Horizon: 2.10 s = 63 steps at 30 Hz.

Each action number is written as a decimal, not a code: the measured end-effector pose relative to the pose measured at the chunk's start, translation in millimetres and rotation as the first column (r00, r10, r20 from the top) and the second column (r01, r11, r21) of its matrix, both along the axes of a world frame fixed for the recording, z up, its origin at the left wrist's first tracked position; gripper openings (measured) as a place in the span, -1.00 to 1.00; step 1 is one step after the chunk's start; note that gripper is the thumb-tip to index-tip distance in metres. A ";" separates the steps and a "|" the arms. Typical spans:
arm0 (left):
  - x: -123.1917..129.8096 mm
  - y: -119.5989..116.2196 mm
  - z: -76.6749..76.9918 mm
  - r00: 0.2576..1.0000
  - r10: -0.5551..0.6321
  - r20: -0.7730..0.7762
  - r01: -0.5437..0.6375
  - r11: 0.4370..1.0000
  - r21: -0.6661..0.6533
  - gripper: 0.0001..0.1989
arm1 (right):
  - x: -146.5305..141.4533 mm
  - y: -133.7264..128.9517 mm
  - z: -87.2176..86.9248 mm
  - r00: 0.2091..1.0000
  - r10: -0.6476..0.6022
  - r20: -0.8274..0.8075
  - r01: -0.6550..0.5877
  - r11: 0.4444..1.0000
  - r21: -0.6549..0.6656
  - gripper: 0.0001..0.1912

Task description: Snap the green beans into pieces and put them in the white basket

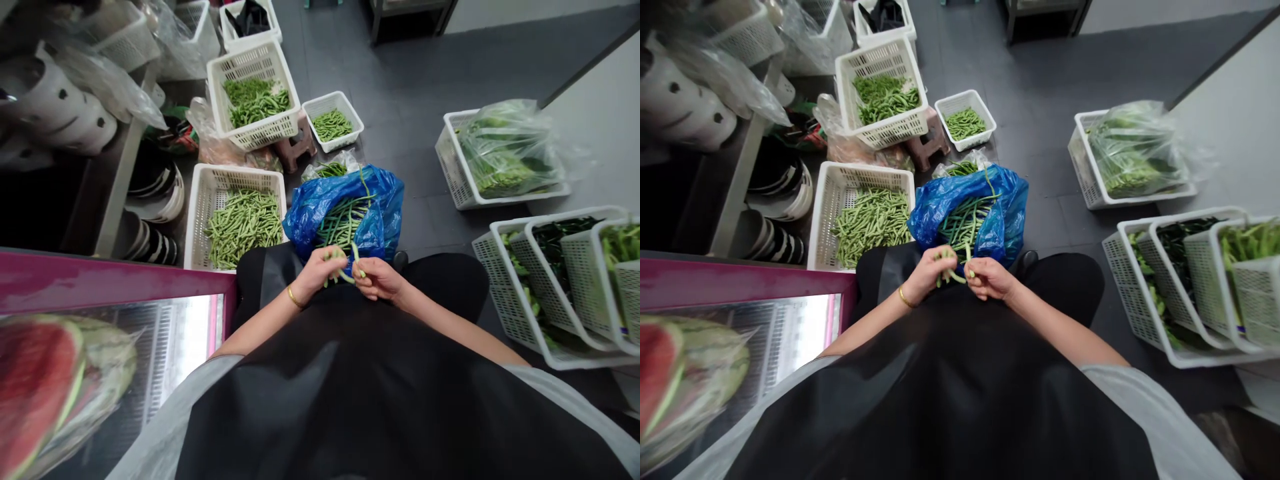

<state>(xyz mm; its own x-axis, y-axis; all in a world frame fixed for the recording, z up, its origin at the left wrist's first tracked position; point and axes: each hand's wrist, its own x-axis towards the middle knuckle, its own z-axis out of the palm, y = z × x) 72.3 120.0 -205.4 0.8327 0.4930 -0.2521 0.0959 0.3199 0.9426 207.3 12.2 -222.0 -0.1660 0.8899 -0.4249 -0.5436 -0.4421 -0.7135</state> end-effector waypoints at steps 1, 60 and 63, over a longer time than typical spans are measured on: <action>1.6 0.7 -3.6 0.997 0.080 -0.003 -0.080 0.991 -0.112 -0.61 | -2.3 0.9 -0.3 0.997 -0.049 0.066 0.048 0.999 0.021 -0.58; 20.7 -2.5 -42.1 0.967 0.155 -0.202 -0.239 0.827 -0.509 -0.70 | 1.1 -19.9 7.7 -0.328 -0.168 0.929 -0.370 0.928 0.038 -0.64; 19.3 -3.5 -40.8 0.961 0.209 -0.181 -0.272 0.837 -0.475 -0.68 | -1.1 -15.0 7.5 -0.319 -0.211 0.924 -0.382 0.921 0.079 -0.62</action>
